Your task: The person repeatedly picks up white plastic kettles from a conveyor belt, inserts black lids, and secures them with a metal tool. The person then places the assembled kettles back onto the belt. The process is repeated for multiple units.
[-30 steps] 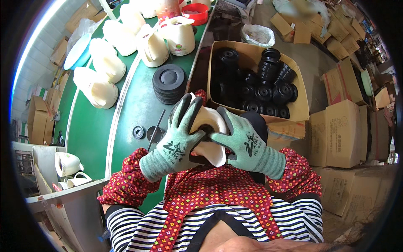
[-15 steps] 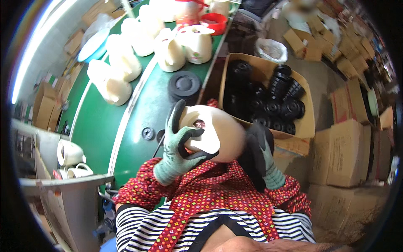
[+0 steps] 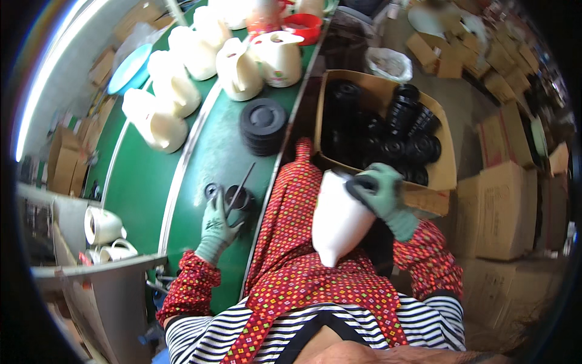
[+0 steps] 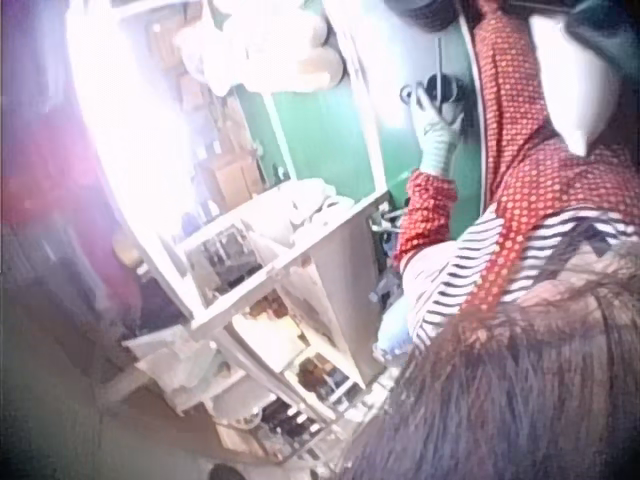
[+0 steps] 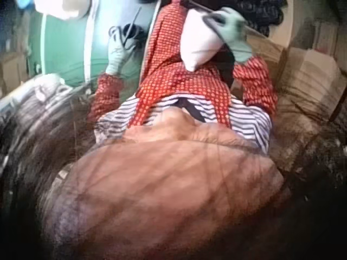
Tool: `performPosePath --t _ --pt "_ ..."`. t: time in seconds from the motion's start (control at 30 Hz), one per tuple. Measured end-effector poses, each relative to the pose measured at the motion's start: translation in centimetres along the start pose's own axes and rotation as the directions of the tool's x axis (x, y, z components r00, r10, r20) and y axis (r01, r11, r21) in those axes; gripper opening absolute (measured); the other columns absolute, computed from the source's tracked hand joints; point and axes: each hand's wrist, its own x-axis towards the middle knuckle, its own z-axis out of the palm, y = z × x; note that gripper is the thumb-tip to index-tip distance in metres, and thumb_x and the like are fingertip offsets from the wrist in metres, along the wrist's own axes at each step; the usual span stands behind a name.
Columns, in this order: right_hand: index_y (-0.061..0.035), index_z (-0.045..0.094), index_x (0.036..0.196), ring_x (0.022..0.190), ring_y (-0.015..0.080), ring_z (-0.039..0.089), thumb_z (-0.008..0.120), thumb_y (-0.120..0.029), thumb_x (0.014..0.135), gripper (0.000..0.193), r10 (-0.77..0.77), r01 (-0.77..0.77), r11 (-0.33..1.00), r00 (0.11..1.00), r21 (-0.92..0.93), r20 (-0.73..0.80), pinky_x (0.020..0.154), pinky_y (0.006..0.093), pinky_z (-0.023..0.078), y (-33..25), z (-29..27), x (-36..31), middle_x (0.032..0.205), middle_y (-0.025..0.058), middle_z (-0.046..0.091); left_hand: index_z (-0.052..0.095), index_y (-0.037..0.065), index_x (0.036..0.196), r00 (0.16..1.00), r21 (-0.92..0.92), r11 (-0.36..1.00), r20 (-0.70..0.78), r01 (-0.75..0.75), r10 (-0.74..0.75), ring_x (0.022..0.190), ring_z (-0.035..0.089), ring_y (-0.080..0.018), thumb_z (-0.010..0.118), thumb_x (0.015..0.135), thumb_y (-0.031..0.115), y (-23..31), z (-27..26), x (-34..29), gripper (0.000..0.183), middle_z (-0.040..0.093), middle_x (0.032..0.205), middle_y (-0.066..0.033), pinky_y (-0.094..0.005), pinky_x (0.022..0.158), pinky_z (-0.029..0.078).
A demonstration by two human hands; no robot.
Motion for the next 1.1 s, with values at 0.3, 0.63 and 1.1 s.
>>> performPosePath --t 0.3,0.63,1.1 --pt "-0.0153 0.079 0.117 0.100 0.0312 0.056 0.071 -0.029 0.094 0.028 -0.004 -0.048 0.981 0.964 0.187 0.267 0.089 0.0479 0.044 -1.5 0.1 -0.5 0.103 0.0123 0.058 0.054 0.003 0.152 0.937 -0.738 0.578 0.281 0.348 -0.205 0.073 0.051 -0.0046 0.064 0.098 0.002 -1.3 3.4 1.3 0.054 0.062 0.094 0.0040 -0.0221 0.063 0.044" --pt "-0.0112 0.058 0.150 0.133 0.0370 0.056 0.080 -0.018 0.086 0.068 -0.110 -0.001 0.870 0.974 0.493 0.196 0.110 0.0462 0.048 2.0 -0.9 5.0 0.148 0.0190 0.054 0.048 0.000 0.156 0.861 -0.788 0.504 0.484 0.353 0.154 0.066 0.047 -0.0018 0.057 0.104 0.007 14.6 -12.5 11.9 0.054 0.059 0.084 0.0032 -0.0188 0.060 0.040" --pt "-0.0104 0.081 0.094 0.076 0.0329 0.072 0.069 -0.044 0.096 0.036 -0.046 -0.148 0.873 0.923 0.464 0.381 0.071 0.0413 0.053 8.5 2.5 9.1 0.083 0.0130 0.075 0.050 -0.005 0.149 0.662 -0.593 0.767 0.476 -0.245 0.579 0.124 0.064 -0.0361 0.063 0.100 0.008 26.1 -14.9 21.5 0.053 0.062 0.133 -0.0255 -0.0399 0.103 0.049"
